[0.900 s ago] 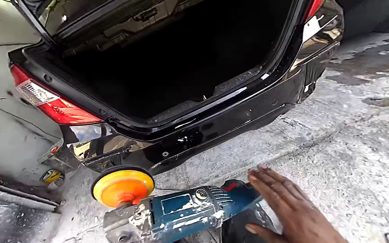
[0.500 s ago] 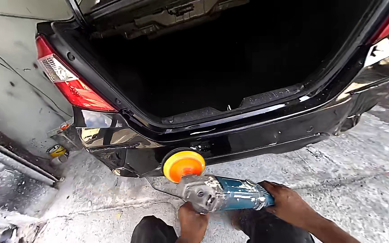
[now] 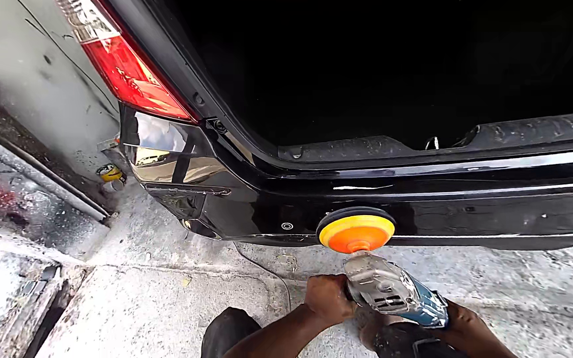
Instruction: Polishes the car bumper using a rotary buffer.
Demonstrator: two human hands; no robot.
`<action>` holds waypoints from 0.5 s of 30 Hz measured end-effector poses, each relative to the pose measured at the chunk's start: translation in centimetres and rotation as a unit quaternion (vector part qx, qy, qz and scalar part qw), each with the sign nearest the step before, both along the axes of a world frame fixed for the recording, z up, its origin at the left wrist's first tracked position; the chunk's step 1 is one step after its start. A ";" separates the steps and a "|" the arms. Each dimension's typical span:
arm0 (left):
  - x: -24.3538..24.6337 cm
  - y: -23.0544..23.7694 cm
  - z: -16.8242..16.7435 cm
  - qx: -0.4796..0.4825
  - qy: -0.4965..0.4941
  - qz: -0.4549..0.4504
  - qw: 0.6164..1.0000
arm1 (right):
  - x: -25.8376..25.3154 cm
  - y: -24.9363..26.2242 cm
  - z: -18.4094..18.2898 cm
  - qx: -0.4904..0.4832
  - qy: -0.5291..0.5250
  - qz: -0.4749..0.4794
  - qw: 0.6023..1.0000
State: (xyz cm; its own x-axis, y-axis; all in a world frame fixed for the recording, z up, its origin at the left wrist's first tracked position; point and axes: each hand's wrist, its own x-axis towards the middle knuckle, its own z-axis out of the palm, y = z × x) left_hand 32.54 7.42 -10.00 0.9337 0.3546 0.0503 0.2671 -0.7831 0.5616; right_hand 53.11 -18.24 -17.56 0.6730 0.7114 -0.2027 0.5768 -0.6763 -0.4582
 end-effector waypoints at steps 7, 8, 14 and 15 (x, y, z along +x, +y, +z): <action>-5.3 4.1 -1.1 -0.016 -0.055 0.142 0.988 | -2.5 6.0 5.4 -0.062 -0.051 0.121 0.989; -5.7 4.7 -1.1 -0.008 -0.080 0.154 0.985 | -2.9 6.6 5.9 -0.064 -0.054 0.129 0.988; -3.5 2.7 2.1 0.028 0.020 0.114 0.993 | -1.9 4.0 4.0 -0.042 -0.001 0.093 0.995; -2.2 1.5 3.4 0.011 0.085 0.081 0.993 | -1.3 2.3 3.3 -0.026 0.022 0.069 0.997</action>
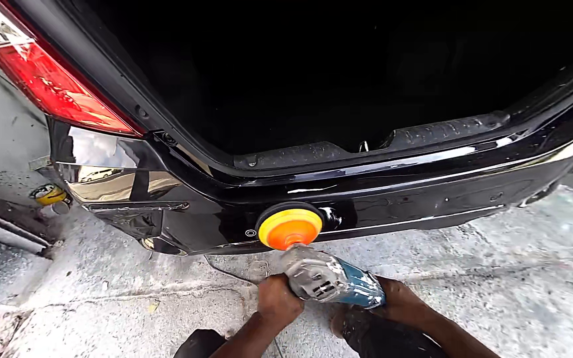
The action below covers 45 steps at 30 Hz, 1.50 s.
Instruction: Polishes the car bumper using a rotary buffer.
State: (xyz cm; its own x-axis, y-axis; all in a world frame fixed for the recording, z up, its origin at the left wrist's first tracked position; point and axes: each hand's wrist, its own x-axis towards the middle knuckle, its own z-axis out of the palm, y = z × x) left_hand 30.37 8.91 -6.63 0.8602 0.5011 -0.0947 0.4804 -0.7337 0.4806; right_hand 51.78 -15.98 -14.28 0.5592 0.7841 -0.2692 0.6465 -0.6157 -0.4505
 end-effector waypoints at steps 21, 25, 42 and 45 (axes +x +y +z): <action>-7.1 5.4 -3.4 -0.076 -0.066 0.118 0.988 | -3.6 8.1 4.8 -0.080 -0.068 0.119 0.987; -10.2 8.9 -5.5 -0.113 -0.157 0.275 0.942 | -8.5 14.3 9.3 -0.157 -0.089 0.144 0.973; -10.7 9.1 -1.1 -0.039 -0.123 0.225 0.966 | -12.0 11.8 8.3 -0.088 -0.002 0.042 0.995; -10.1 8.5 -0.5 -0.022 -0.117 0.181 0.976 | -11.8 10.1 7.4 -0.054 0.030 0.024 0.998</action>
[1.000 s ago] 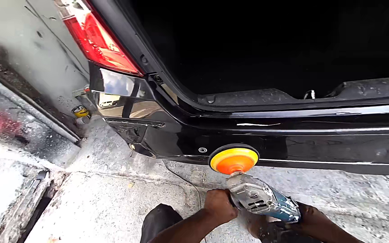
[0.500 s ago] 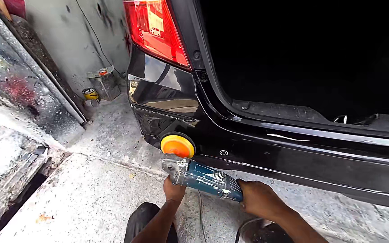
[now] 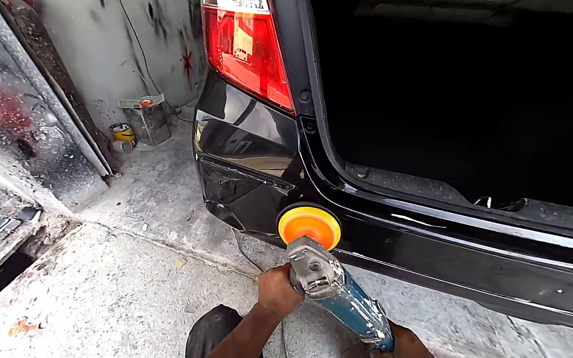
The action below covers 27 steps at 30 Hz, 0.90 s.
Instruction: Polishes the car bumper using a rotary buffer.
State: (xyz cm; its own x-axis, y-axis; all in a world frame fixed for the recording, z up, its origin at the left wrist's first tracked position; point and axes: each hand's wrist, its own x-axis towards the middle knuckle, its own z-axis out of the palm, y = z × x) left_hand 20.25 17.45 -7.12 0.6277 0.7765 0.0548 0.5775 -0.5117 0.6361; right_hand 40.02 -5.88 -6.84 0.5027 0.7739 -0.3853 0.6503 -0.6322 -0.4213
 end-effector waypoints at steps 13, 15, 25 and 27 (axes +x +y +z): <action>-4.5 5.2 -5.4 -0.108 -0.104 0.176 0.973 | -5.1 8.8 6.0 -0.066 -0.162 0.080 0.981; -4.5 4.9 -5.1 -0.103 -0.097 0.176 0.974 | -5.0 8.4 5.3 -0.055 -0.172 0.075 0.981; -0.3 0.1 -0.3 -0.063 0.075 -0.024 0.995 | 0.1 0.0 -1.5 -0.016 -0.018 -0.008 1.000; 0.3 -0.2 -0.7 -0.052 0.072 -0.046 0.995 | 0.9 -0.5 -1.9 -0.019 0.000 -0.010 1.000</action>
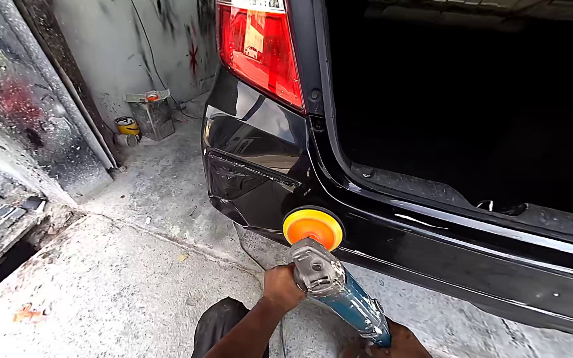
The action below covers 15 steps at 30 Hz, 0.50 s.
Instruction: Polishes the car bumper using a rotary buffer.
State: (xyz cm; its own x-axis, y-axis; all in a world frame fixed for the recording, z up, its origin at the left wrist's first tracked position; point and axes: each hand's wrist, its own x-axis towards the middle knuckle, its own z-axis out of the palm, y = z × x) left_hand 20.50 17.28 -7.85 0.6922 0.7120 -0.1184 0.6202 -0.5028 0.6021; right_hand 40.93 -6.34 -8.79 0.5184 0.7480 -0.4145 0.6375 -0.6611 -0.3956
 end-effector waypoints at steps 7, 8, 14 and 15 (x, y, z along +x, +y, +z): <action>-1.7 2.4 -0.7 -0.026 -0.016 0.047 0.998 | -1.0 3.5 1.9 -0.036 -0.031 0.045 0.998; -2.4 3.2 -0.7 -0.034 -0.028 0.073 0.996 | -1.8 4.7 2.9 -0.046 -0.045 0.055 0.996; -5.3 7.6 -2.8 -0.066 -0.214 0.217 0.950 | -8.5 10.9 11.8 -0.086 -0.159 0.092 0.979; -5.5 7.7 -3.4 -0.085 -0.235 0.220 0.943 | -9.0 11.4 13.0 -0.098 -0.163 0.103 0.976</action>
